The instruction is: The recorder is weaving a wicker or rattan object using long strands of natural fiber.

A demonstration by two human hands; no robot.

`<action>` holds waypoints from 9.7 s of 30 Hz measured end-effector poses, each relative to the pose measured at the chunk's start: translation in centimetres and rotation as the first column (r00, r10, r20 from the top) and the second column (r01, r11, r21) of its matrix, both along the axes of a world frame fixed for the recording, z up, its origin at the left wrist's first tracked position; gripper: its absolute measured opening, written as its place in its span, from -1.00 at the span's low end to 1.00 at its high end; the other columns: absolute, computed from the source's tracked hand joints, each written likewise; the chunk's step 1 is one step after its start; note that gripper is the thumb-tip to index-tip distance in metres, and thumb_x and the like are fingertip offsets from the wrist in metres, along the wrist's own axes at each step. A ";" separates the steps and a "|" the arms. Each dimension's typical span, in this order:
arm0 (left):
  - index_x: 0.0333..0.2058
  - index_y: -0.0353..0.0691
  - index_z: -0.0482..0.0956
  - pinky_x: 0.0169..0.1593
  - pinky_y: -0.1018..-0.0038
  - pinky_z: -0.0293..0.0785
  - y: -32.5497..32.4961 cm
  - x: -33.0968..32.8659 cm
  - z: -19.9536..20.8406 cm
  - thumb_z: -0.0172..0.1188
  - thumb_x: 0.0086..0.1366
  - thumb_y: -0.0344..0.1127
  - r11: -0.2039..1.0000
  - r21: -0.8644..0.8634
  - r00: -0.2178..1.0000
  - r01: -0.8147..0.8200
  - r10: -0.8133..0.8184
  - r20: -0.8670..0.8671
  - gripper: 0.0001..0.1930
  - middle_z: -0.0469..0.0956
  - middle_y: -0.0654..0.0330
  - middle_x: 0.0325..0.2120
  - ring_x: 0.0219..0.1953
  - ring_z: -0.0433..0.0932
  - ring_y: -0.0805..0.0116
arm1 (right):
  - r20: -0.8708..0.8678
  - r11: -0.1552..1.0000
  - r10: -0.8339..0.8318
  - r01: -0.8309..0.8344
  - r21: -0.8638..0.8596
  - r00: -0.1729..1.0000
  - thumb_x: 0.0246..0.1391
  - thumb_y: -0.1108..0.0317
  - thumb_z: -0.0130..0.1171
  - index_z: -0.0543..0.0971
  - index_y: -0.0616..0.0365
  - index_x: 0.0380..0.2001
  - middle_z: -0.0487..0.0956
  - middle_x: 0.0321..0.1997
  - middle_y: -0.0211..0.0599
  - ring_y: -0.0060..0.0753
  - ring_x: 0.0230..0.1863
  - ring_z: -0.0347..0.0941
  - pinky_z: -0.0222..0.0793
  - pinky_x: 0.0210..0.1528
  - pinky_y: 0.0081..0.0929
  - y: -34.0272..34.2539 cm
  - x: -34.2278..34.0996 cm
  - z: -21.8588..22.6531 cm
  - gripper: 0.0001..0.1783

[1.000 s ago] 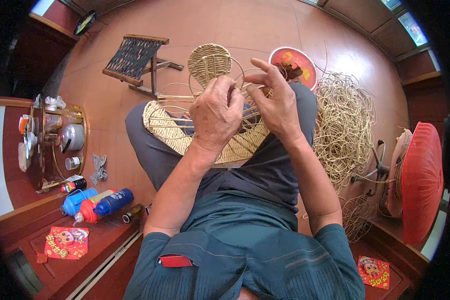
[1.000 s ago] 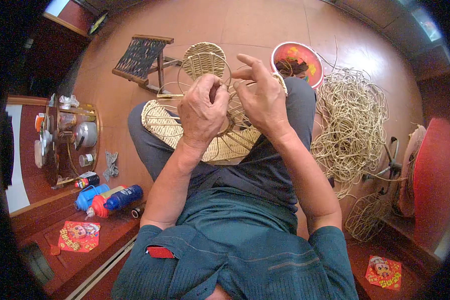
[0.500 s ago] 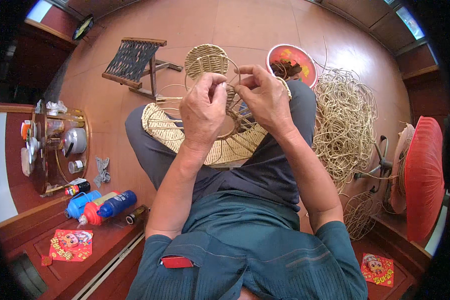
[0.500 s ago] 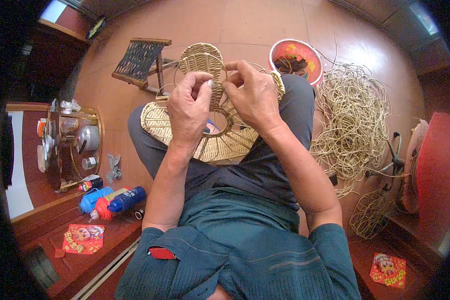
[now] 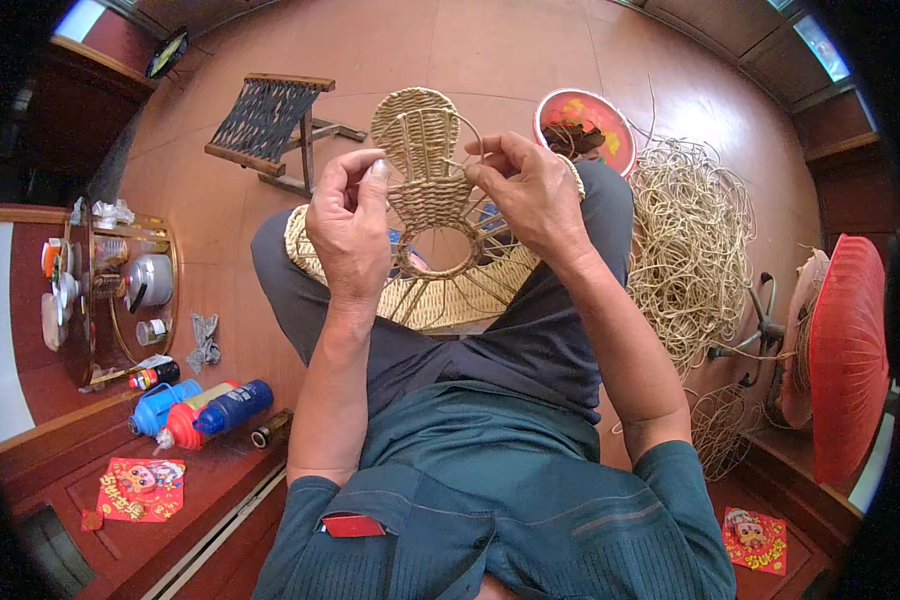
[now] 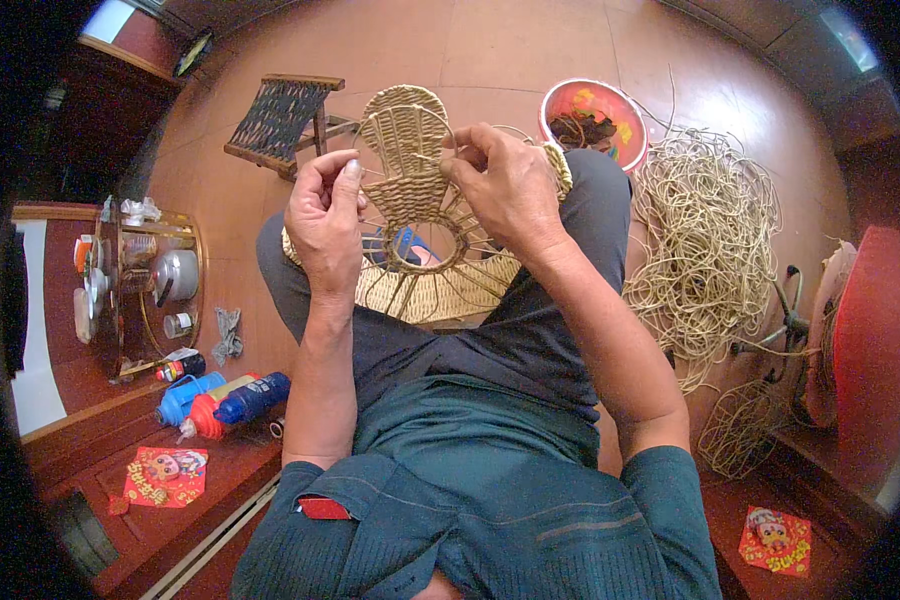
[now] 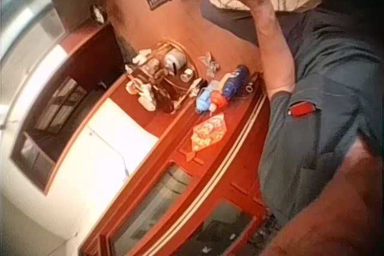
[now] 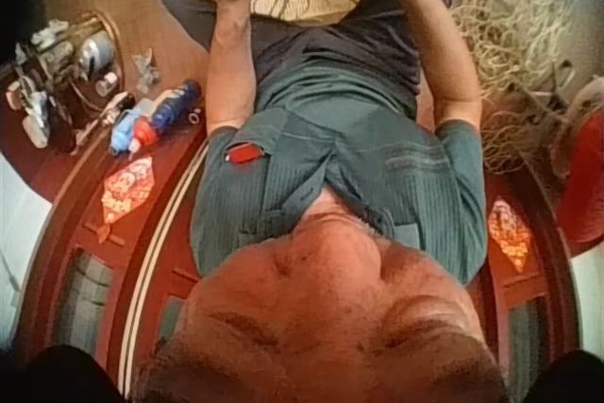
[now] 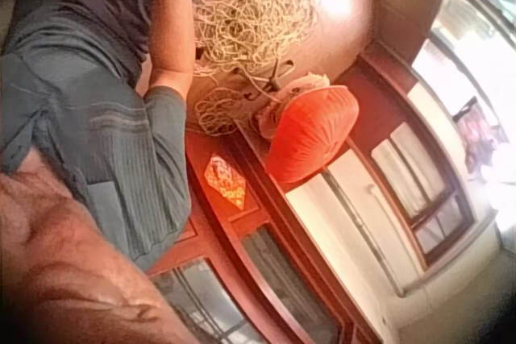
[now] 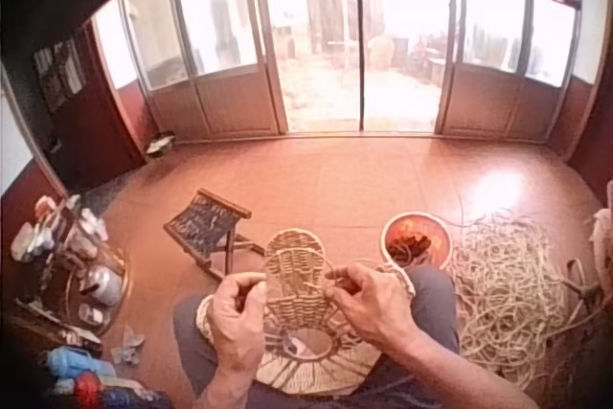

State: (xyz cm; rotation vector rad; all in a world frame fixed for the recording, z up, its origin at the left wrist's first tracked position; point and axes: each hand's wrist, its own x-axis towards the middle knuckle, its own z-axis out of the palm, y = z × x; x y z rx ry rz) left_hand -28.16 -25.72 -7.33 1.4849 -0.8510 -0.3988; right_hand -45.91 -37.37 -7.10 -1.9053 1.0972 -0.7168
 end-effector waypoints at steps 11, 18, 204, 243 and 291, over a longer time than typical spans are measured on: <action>0.02 -0.30 0.71 -0.30 0.63 0.55 0.8 -0.2 -1.1 0.31 0.58 -0.41 0.999 0.045 0.999 0.032 -0.033 0.035 -0.85 0.68 0.35 -0.29 -0.37 0.53 0.68 | -0.046 1.000 0.005 -0.005 0.006 0.999 0.26 0.12 0.43 0.81 0.11 0.00 0.84 -0.18 -0.15 -0.15 -0.13 0.80 0.66 0.04 -0.17 -0.3 0.2 0.3 -0.64; -0.01 -0.30 0.72 -0.30 0.61 0.52 0.9 -0.4 -1.2 0.32 0.58 -0.40 0.999 0.036 0.999 0.027 -0.028 0.038 -0.87 0.67 0.36 -0.32 -0.39 0.51 0.68 | -0.103 0.999 -0.025 0.020 -0.050 0.994 0.28 0.11 0.39 0.81 0.12 -0.03 0.85 -0.17 -0.16 -0.16 -0.13 0.81 0.66 0.03 -0.15 0.1 1.0 0.7 -0.65; 0.00 -0.29 0.73 0.08 0.41 0.63 4.8 18.1 -6.0 0.11 0.72 -0.16 0.985 0.139 0.994 -0.105 0.106 0.001 -0.68 0.75 0.15 -0.15 -0.12 0.71 0.39 | 0.330 0.793 -0.557 0.369 0.485 0.762 0.60 0.03 0.16 0.73 0.16 0.03 0.81 -0.12 -0.27 -0.32 0.01 0.73 0.62 0.16 -0.23 -12.6 -20.2 -9.8 -0.60; 0.00 -0.37 0.69 -0.02 0.47 0.49 2.5 14.6 0.1 -0.13 0.78 0.18 0.863 0.502 0.997 -0.054 0.024 0.067 -0.34 0.67 0.20 -0.26 -0.21 0.56 0.46 | -0.716 0.666 -0.100 0.581 0.468 0.691 0.09 -0.08 0.50 0.60 0.23 0.38 0.55 0.48 0.19 0.16 0.52 0.47 0.40 0.54 -0.05 0.2 -30.6 -37.5 -0.11; -0.28 -0.04 0.54 -0.51 0.62 -0.01 17.4 18.7 2.1 0.34 0.60 -0.12 0.720 0.581 0.915 0.380 -0.198 -0.352 -0.74 0.26 0.59 -0.58 -0.59 0.15 0.74 | 0.548 0.495 -0.791 -0.242 0.835 0.273 0.68 0.17 0.02 0.49 0.04 -0.19 0.26 -0.52 -0.65 -0.68 -0.57 0.14 0.35 -0.39 -0.53 -0.3 -22.0 -7.0 -0.73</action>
